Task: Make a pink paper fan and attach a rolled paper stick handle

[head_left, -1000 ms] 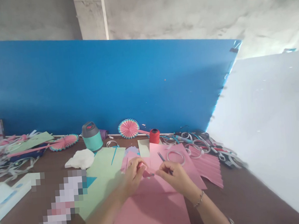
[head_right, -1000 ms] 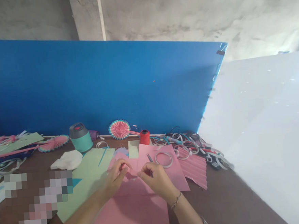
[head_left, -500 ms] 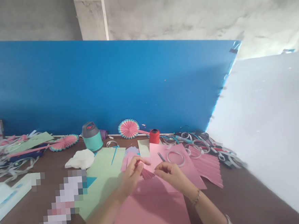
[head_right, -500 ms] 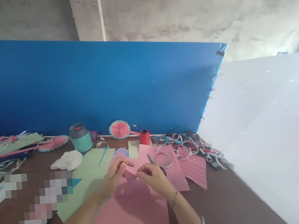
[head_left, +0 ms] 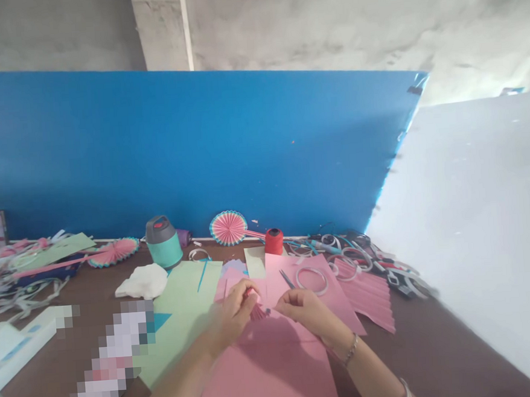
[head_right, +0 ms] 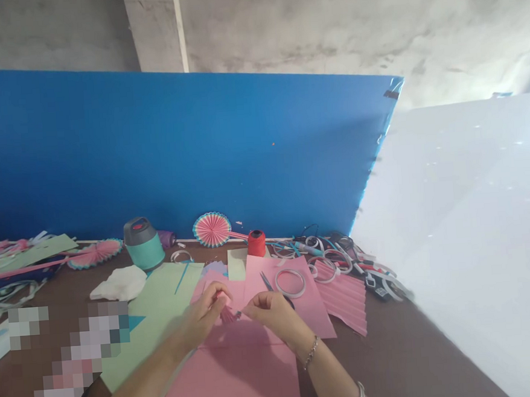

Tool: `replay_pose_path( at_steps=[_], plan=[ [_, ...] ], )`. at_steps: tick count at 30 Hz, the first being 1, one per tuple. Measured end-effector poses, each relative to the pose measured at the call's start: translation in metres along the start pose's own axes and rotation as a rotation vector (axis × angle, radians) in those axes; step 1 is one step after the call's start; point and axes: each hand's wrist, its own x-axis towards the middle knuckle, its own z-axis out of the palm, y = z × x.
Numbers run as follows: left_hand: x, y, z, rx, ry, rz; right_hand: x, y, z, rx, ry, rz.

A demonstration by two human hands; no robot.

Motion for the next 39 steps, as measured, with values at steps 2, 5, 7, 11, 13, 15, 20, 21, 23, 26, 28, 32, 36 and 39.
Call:
replay_pose_path(
  at_steps=[2, 5, 7, 11, 13, 15, 20, 21, 23, 26, 28, 32, 36, 39],
  plan=[
    [0.0, 0.002, 0.0, 0.013, -0.018, 0.005, -0.001, -0.001, -0.002, 0.018, -0.002, -0.02],
    [0.0, 0.003, 0.0, 0.007, -0.034, 0.017, -0.004, -0.003, -0.005, 0.035, -0.021, -0.069],
    [0.0, 0.003, -0.001, -0.018, -0.039, 0.012, -0.004, -0.003, -0.005, 0.047, -0.037, -0.097],
    [0.0, 0.0, -0.001, -0.14, -0.067, -0.047, -0.002, 0.002, -0.003, 0.096, -0.076, -0.116],
    [0.0, -0.001, -0.001, -0.211, -0.086, -0.064, -0.001, 0.002, 0.0, 0.123, -0.074, -0.127],
    [0.0, -0.002, -0.001, -0.256, -0.098, -0.074, -0.001, 0.0, 0.002, 0.167, -0.08, -0.153],
    [-0.001, 0.0, -0.001, -0.251, -0.1, -0.082, -0.004, -0.009, 0.006, 0.239, -0.071, -0.107],
    [-0.001, 0.0, -0.001, -0.255, -0.096, -0.077, -0.005, -0.01, 0.006, 0.255, -0.073, -0.087],
    [-0.001, 0.001, -0.001, -0.275, -0.086, -0.069, -0.005, -0.01, 0.007, 0.294, -0.085, -0.061],
    [-0.002, 0.003, 0.0, -0.32, -0.063, -0.063, -0.005, -0.008, 0.009, 0.325, -0.087, -0.033],
    [-0.003, 0.005, 0.001, -0.35, -0.054, -0.062, -0.006, -0.007, 0.01, 0.324, -0.086, -0.009],
    [-0.004, 0.009, 0.002, -0.391, -0.054, -0.07, -0.006, -0.006, 0.011, 0.308, -0.106, 0.014],
    [-0.004, 0.012, 0.003, -0.42, -0.048, -0.087, -0.005, -0.005, 0.009, 0.288, -0.138, -0.003],
    [-0.005, 0.013, 0.004, -0.453, -0.042, -0.096, -0.005, -0.006, 0.009, 0.253, -0.131, 0.015]
  ],
)
